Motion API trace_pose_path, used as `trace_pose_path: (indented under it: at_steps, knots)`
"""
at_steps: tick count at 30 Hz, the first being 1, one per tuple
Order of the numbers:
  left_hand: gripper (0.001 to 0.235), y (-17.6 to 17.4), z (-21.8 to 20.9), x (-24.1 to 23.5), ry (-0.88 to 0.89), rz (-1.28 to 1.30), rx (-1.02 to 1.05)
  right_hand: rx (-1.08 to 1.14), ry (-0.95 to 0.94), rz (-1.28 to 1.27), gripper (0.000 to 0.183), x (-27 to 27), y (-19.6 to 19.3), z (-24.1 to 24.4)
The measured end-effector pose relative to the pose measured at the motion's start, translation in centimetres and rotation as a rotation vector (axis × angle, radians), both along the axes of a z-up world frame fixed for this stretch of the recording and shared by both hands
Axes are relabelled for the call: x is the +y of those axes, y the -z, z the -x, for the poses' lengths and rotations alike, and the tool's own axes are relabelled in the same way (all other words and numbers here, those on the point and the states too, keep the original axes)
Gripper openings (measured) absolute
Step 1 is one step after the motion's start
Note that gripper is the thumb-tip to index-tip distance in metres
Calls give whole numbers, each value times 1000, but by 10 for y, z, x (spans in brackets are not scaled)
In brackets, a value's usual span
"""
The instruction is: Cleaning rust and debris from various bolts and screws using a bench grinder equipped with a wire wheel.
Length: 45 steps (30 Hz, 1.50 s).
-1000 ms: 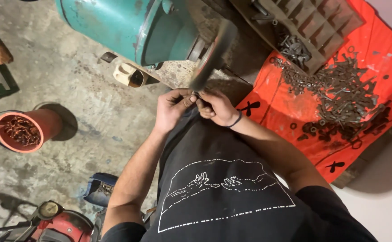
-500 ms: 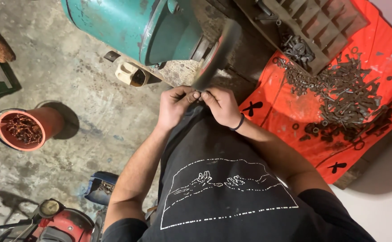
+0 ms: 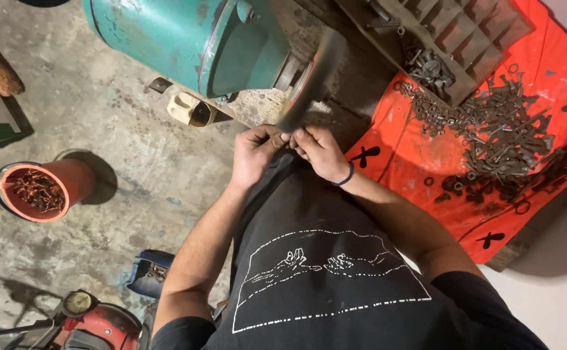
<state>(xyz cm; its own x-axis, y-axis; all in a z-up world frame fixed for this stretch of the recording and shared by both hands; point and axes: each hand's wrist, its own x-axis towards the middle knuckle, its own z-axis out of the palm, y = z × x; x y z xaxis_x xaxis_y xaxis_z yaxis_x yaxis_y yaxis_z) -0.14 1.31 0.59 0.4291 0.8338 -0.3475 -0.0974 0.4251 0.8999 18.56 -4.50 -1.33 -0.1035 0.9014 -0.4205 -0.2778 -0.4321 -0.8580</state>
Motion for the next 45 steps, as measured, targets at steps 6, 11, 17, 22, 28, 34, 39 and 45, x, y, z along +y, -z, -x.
trace_pose_path:
  at_steps: [6,11,17,22,28,34,39,45]
  knots:
    - [12,-7,4,0,11,3,-43,-153,-88,-129,34,-1,-4,-4]
    - [12,-9,7,-1,49,-46,9,-323,-136,-269,31,6,-29,-3]
    - [15,-28,21,2,10,-202,71,-417,-137,-331,28,6,-19,3]
    - [16,-8,12,-6,22,-141,-16,-438,-93,-280,34,1,-3,-4]
    - [18,0,7,-8,3,-136,-50,-386,-70,-306,35,-2,11,-9]
    - [17,-5,0,-8,6,-184,3,-297,-23,-234,35,-5,25,-18]
    - [19,-3,0,-8,16,-161,10,-330,-38,-173,36,-3,24,-15]
    - [18,8,8,-8,-3,-146,-40,-214,-64,-152,29,-4,13,0]
